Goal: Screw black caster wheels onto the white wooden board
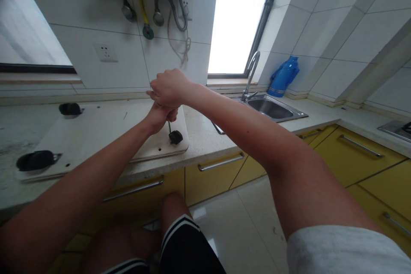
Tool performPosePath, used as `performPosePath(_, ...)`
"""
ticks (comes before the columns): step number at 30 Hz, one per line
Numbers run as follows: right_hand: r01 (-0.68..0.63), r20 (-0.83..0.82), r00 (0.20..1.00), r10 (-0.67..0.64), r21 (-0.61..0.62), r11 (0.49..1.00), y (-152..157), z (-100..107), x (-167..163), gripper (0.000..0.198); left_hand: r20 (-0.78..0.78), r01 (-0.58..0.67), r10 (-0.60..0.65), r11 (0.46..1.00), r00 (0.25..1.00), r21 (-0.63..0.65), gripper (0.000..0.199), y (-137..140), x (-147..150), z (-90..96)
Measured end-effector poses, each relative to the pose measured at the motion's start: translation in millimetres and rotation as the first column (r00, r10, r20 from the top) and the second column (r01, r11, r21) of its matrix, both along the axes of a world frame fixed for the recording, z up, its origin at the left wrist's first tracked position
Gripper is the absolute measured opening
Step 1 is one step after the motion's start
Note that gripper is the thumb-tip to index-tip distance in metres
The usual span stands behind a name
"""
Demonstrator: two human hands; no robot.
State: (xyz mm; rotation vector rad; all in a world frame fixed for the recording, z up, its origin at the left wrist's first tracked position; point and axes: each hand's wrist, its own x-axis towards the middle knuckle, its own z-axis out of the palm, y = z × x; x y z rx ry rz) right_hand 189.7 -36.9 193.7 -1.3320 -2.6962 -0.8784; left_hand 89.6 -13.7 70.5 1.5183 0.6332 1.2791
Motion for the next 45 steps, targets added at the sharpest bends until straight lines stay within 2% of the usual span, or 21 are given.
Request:
performPosePath(16,-0.003,0.017,1.000,0.003,0.000,1.000,-3.4,1.1,-11.3,0.059,0.015,-0.005,0.005,1.000,1.000,-0.019,0.041,-0.4,-7.3,-2.8)
performPosePath(45,0.000,0.003,1.000,0.000,-0.023,1.000,-7.0,1.0,-6.4,0.062,-0.010,-0.002,0.002,1.000,1.000,-0.027,0.051,-3.6,-5.1,-1.0)
